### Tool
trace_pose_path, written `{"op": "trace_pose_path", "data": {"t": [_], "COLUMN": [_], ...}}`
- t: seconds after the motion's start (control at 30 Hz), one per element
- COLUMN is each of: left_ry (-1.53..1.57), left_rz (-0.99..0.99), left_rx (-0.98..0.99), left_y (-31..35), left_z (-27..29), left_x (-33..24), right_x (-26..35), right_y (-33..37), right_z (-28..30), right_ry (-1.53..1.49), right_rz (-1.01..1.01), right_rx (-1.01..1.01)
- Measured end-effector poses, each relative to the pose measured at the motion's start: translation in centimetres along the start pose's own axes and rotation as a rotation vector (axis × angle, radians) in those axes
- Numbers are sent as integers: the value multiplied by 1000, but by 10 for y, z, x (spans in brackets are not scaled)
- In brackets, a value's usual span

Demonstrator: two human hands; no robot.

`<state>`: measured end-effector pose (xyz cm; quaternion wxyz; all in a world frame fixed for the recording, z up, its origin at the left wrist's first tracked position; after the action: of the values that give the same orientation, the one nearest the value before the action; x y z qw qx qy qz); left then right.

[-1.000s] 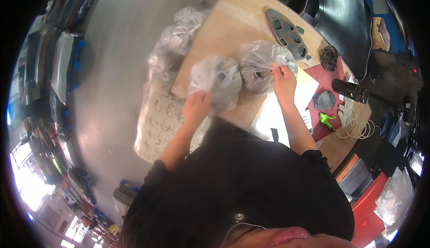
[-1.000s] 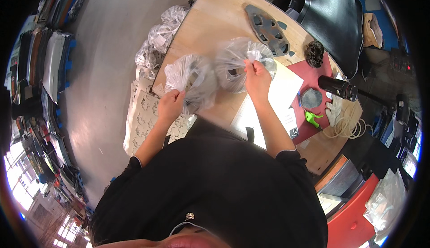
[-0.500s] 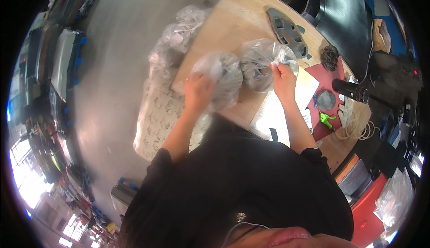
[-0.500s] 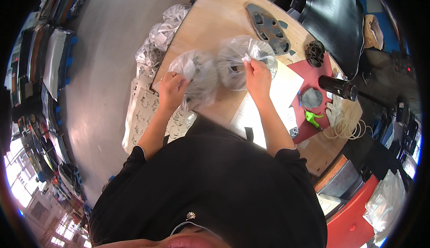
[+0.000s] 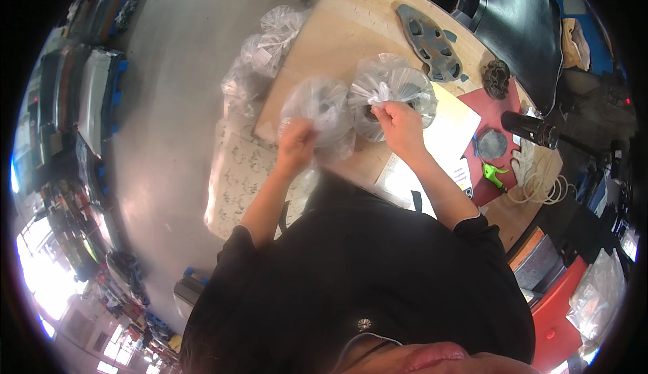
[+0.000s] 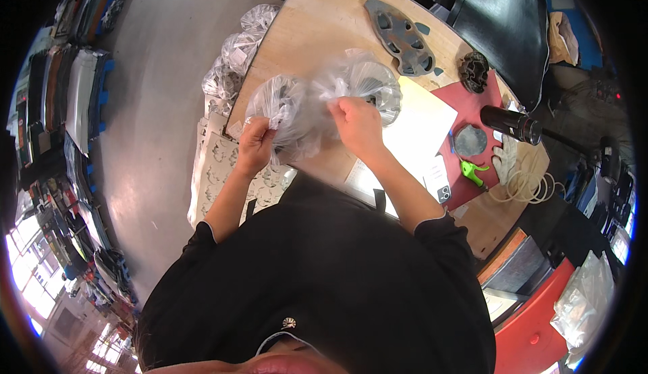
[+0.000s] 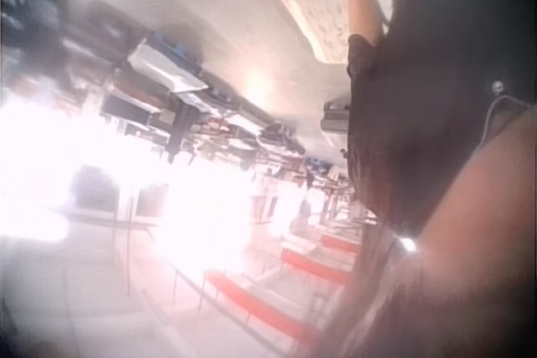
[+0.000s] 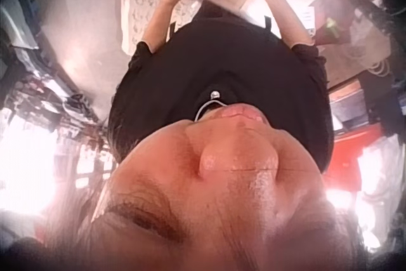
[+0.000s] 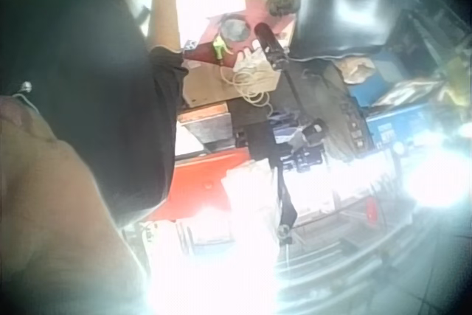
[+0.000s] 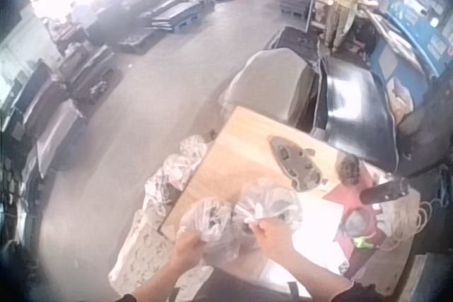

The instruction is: The person ties plastic bags containing dark objects, writes on a notepad, and then rubs a perforated metal sheet with a round polishing pad. The person handles the bags, notepad, pen, and polishing pad during the task.

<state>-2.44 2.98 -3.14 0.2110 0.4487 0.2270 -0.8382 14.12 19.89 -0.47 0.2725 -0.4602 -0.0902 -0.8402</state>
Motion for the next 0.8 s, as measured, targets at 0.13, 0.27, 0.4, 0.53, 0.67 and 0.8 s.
{"op": "trace_pose_path", "data": {"t": [0.13, 0.27, 0.4, 0.53, 0.67, 0.8], "left_ry": [0, 15, -2, 47, 43, -98], "left_rz": [-12, -15, 48, 441, 330, 157], "left_rx": [27, 68, -19, 13, 41, 16], "left_y": [0, 7, 10, 20, 14, 6], "left_z": [-6, -16, -22, -25, -21, -10], "left_x": [2, 2, 9, 35, 26, 7], "right_x": [1, 5, 13, 13, 14, 10], "right_y": [-1, 3, 4, 7, 6, 7], "right_z": [-6, -16, -27, -33, -26, -19], "right_ry": [168, 288, 401, 469, 474, 478], "right_rz": [70, 110, 176, 151, 170, 114], "right_rx": [28, 74, 97, 183, 187, 177]}}
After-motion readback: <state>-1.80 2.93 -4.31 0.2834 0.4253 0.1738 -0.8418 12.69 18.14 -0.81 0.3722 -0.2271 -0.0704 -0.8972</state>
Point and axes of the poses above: each hand's wrist, its own y-axis away from the middle knuckle, its own z-axis out of the back of the hand, x = y × z, the point moved 7 cm from there along -y, towards the middle knuckle, and after that the axes turned 9 degrees about -x, right-handed, at the moved point
